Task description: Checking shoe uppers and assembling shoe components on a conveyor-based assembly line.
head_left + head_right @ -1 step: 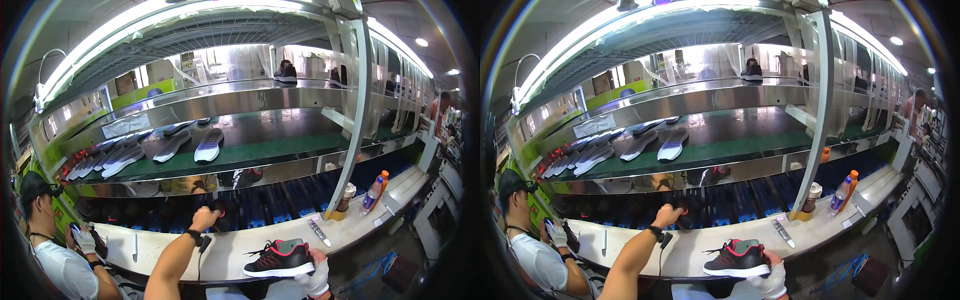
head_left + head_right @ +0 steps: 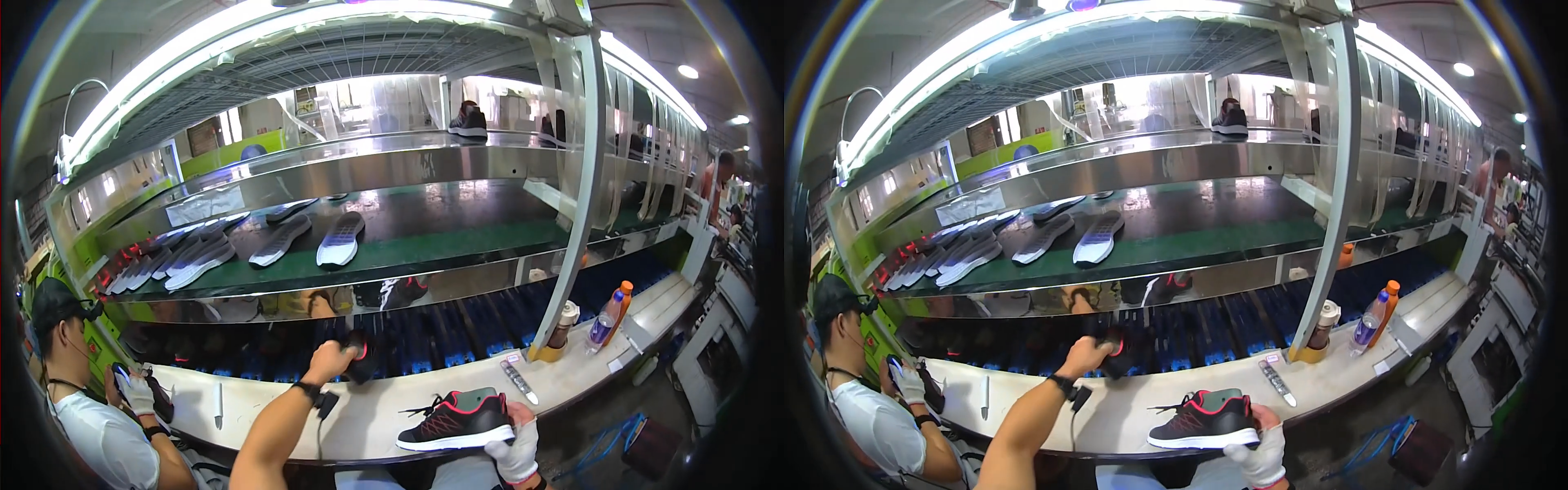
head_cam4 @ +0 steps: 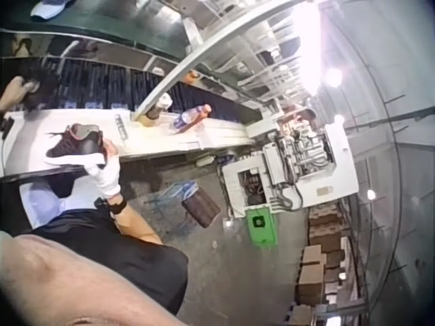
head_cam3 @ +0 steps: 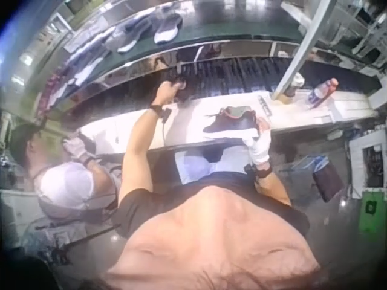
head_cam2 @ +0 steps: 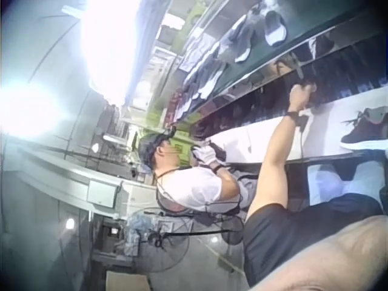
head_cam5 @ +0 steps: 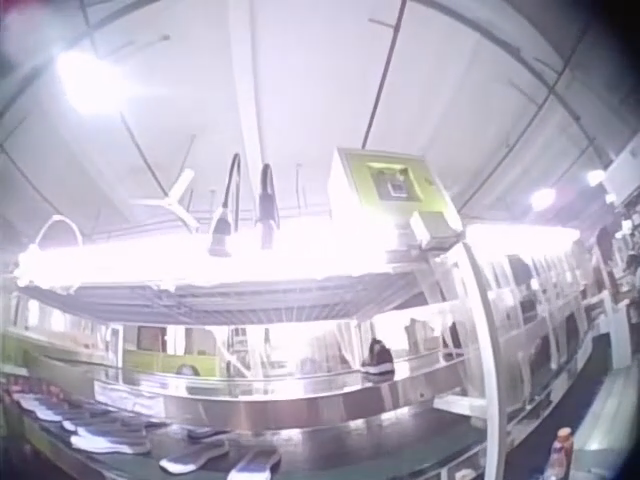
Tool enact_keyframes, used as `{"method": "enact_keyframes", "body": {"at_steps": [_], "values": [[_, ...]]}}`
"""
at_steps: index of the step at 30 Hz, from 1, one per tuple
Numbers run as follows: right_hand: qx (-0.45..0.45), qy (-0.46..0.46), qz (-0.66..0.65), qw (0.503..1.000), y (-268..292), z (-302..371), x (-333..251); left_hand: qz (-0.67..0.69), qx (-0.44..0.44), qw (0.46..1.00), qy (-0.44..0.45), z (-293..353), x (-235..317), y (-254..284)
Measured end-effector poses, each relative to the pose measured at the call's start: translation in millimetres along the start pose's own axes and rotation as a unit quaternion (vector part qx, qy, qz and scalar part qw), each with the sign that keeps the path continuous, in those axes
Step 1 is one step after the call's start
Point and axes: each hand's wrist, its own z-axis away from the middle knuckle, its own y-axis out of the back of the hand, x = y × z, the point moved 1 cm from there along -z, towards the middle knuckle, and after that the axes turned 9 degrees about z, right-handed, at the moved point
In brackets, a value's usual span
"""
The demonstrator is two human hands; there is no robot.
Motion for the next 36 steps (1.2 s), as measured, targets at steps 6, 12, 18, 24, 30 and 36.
{"method": "enact_keyframes", "body": {"at_steps": [6,12,18,24,30,36], "values": [[0.194,0.158,-0.014,0.968,16,-43,-40,0.301,-0.14,0.939,0.089,147,-65,37],[0.061,0.299,-0.144,0.941,7,-162,-86,0.045,-0.069,0.996,-0.043,194,-67,36],[0.15,0.569,0.313,0.746,-125,-336,-214,-0.03,-0.007,0.937,-0.347,172,57,-8],[-0.183,0.283,0.62,0.708,-248,-321,-141,-0.152,-0.129,0.948,-0.247,154,66,-49],[-0.24,0.354,0.59,0.685,-272,-307,-29,-0.004,0.016,0.925,-0.38,225,108,30],[-0.345,0.321,0.597,0.649,-296,-322,-54,0.259,0.111,0.85,-0.445,247,72,-23]]}}
